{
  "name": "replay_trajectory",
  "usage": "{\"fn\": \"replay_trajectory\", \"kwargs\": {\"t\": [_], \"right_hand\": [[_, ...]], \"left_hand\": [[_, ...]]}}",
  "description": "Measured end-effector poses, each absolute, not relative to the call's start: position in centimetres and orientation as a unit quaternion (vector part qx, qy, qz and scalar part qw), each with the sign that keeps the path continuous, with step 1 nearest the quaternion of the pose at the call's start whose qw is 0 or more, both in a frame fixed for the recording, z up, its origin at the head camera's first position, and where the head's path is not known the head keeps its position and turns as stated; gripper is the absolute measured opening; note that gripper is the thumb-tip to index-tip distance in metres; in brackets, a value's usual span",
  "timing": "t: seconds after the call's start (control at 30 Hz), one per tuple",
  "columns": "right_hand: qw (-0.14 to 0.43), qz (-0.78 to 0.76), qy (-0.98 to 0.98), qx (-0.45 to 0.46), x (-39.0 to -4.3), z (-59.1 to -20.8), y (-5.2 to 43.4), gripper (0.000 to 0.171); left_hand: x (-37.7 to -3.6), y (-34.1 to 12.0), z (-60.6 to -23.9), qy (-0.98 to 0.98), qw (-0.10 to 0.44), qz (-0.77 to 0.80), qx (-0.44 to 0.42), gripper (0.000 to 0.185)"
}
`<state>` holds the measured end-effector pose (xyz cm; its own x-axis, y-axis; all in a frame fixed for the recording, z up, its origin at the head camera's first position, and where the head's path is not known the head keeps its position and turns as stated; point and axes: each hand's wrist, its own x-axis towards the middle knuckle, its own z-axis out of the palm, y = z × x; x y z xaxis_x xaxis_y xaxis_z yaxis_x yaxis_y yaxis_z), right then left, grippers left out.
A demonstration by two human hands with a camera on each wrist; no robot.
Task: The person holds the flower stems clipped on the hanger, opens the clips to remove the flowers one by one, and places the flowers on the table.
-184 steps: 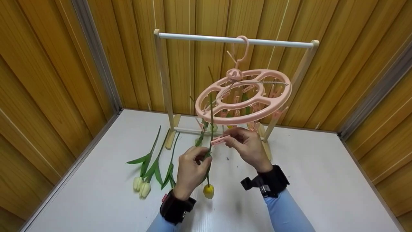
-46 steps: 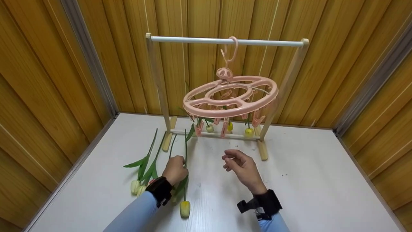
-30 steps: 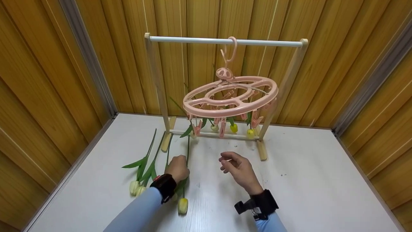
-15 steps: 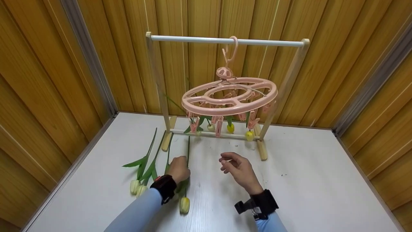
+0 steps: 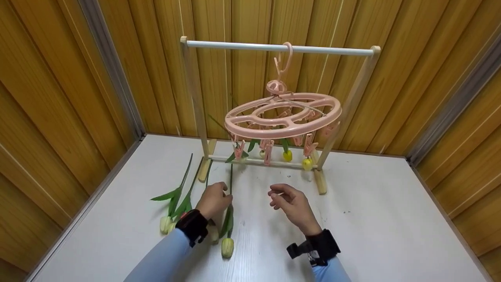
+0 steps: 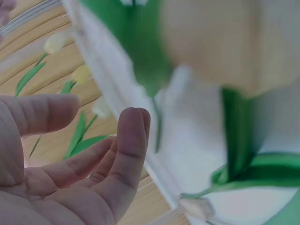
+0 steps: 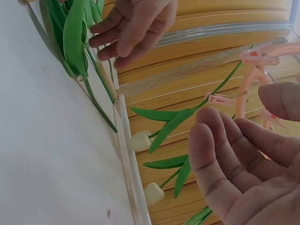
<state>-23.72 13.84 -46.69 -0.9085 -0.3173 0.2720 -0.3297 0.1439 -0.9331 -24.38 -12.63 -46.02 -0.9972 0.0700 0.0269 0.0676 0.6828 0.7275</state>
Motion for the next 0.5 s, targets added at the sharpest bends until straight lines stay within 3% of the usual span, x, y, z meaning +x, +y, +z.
{"fn": "replay_trajectory", "kwargs": {"t": [0.23, 0.5], "right_hand": [[0.001, 0.624, -0.754, 0.206, -23.7, -46.4, 14.0, 0.030], [0.009, 0.627, -0.750, 0.209, -23.5, -45.9, 14.1, 0.029]], "left_hand": [[-25.1, -13.2, -43.4, 0.896, -0.093, 0.431, 0.050, 0.028], [-27.4, -13.3, -41.0, 0.842, -0.153, 0.516, 0.040, 0.039]]}}
